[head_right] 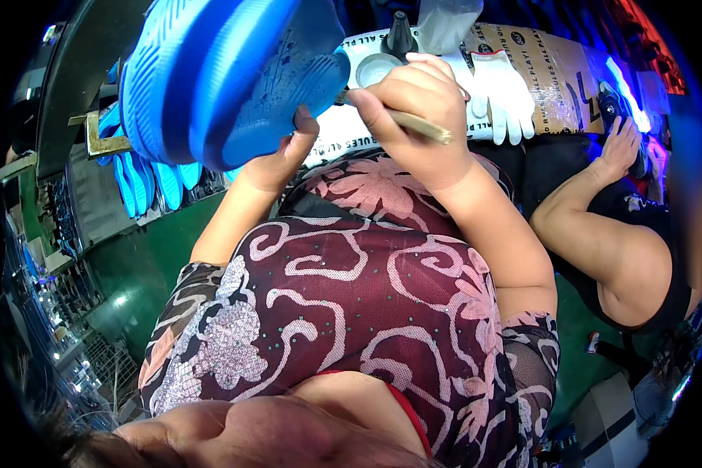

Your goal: The person applies adhesive to the edges of shoe soles using a brush and a small container of liquid, handling blue shoe components one at a time and placing them back onto a conveyor belt.

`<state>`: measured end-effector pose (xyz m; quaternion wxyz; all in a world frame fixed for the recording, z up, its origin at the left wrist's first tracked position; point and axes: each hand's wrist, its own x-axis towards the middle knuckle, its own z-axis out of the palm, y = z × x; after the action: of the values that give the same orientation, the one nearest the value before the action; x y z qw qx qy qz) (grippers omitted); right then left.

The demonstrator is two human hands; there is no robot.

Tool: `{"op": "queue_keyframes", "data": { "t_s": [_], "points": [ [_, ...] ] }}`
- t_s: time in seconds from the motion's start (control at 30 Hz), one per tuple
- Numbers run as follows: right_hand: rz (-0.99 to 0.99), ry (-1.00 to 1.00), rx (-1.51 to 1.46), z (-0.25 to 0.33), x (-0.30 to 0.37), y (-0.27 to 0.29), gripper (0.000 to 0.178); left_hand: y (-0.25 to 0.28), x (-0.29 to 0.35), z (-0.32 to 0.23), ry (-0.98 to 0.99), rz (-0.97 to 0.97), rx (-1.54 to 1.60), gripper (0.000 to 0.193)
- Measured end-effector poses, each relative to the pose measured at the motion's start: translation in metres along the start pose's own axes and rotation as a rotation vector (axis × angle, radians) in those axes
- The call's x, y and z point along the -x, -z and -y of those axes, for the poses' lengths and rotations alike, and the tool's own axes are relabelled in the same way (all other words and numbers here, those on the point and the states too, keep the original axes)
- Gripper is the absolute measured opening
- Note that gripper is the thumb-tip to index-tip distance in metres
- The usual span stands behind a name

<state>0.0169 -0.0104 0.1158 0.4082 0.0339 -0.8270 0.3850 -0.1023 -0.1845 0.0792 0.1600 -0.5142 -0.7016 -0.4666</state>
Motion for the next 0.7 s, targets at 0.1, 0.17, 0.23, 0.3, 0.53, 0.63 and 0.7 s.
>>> {"op": "queue_keyframes", "data": {
  "t_s": [0.1, 0.17, 0.23, 0.3, 0.53, 0.63, 0.7],
  "points": [
    [0.021, 0.052, 0.059, 0.0, 0.001, -0.001, 0.018, 0.009, -0.006, -0.013, 0.013, 0.081, -0.093, 0.056],
    [0.019, 0.039, 0.058, -0.001, 0.007, -0.002, 0.018, 0.009, -0.008, -0.011, -0.034, 0.122, -0.135, 0.061],
    [0.046, 0.009, 0.059, -0.004, 0.015, 0.001, 0.019, 0.009, -0.009, -0.009, -0.061, 0.123, -0.126, 0.059],
    [0.045, 0.014, 0.109, -0.008, 0.014, 0.013, 0.021, 0.01, -0.014, -0.006, -0.049, 0.056, -0.051, 0.049],
    [-0.185, -0.233, 0.016, -0.024, 0.037, 0.048, 0.019, 0.045, -0.063, -0.05, 0.519, -0.204, 0.699, 0.048],
    [-0.227, -0.248, 0.055, -0.029, 0.044, 0.056, 0.025, 0.067, -0.091, -0.07, 0.714, 0.287, 1.011, 0.07],
    [-0.239, -0.28, -0.027, -0.031, 0.051, 0.063, 0.027, 0.05, -0.101, -0.077, 0.79, 0.567, 1.056, 0.074]
  ]
}}
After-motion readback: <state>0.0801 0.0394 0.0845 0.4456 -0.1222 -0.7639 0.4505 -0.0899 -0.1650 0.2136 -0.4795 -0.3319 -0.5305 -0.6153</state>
